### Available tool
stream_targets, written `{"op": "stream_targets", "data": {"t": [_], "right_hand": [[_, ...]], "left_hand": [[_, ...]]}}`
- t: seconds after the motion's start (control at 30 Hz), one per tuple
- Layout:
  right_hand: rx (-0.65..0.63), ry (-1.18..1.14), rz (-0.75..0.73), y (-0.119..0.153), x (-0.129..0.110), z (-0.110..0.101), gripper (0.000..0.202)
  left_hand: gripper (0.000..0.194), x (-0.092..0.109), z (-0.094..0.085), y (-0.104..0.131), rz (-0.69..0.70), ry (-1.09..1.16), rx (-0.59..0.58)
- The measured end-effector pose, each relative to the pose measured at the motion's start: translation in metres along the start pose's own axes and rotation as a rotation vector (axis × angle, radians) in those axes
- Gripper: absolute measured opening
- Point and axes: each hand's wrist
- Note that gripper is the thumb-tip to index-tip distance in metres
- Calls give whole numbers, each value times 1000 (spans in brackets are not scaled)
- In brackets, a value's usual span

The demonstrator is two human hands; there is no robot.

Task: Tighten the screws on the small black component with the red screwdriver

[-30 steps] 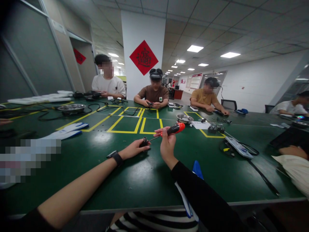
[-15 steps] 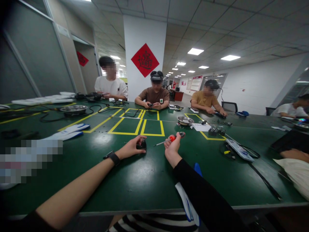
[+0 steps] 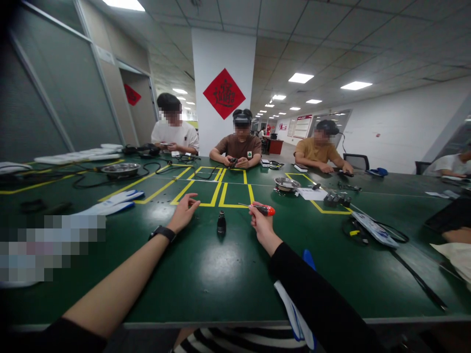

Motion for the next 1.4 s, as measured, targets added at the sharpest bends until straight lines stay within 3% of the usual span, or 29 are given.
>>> {"op": "stream_targets", "data": {"t": [0.1, 0.17, 0.37, 0.6, 0.83, 0.97, 1.4], "right_hand": [[-44, 2, 112, 2, 1, 3, 33], [-86, 12, 160, 3, -1, 3, 39], [-168, 83, 94, 5, -2, 4, 36], [-102, 209, -37, 3, 3, 2, 29], [-234, 321, 2, 4, 8, 6, 30], [-296, 353, 33, 4, 12, 11, 33], [-302, 342, 12, 6, 11, 12, 35]], "left_hand": [[51, -14, 3, -1, -233, -256, -14], [56, -17, 5, 0, -290, -365, -69], [57, -11, 5, 6, -253, -483, -155], [57, -8, 3, 7, -263, -514, -173], [48, -16, 7, 8, -81, -526, -329], [48, -17, 9, 8, -72, -531, -368], [53, -18, 10, 9, -51, -562, -398]]}}
Point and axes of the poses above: each hand's wrist, its own y-axis away from the middle knuckle, its own z-axis out of the palm, x = y × z, and after that the axes turned 6 degrees about -x, right-handed
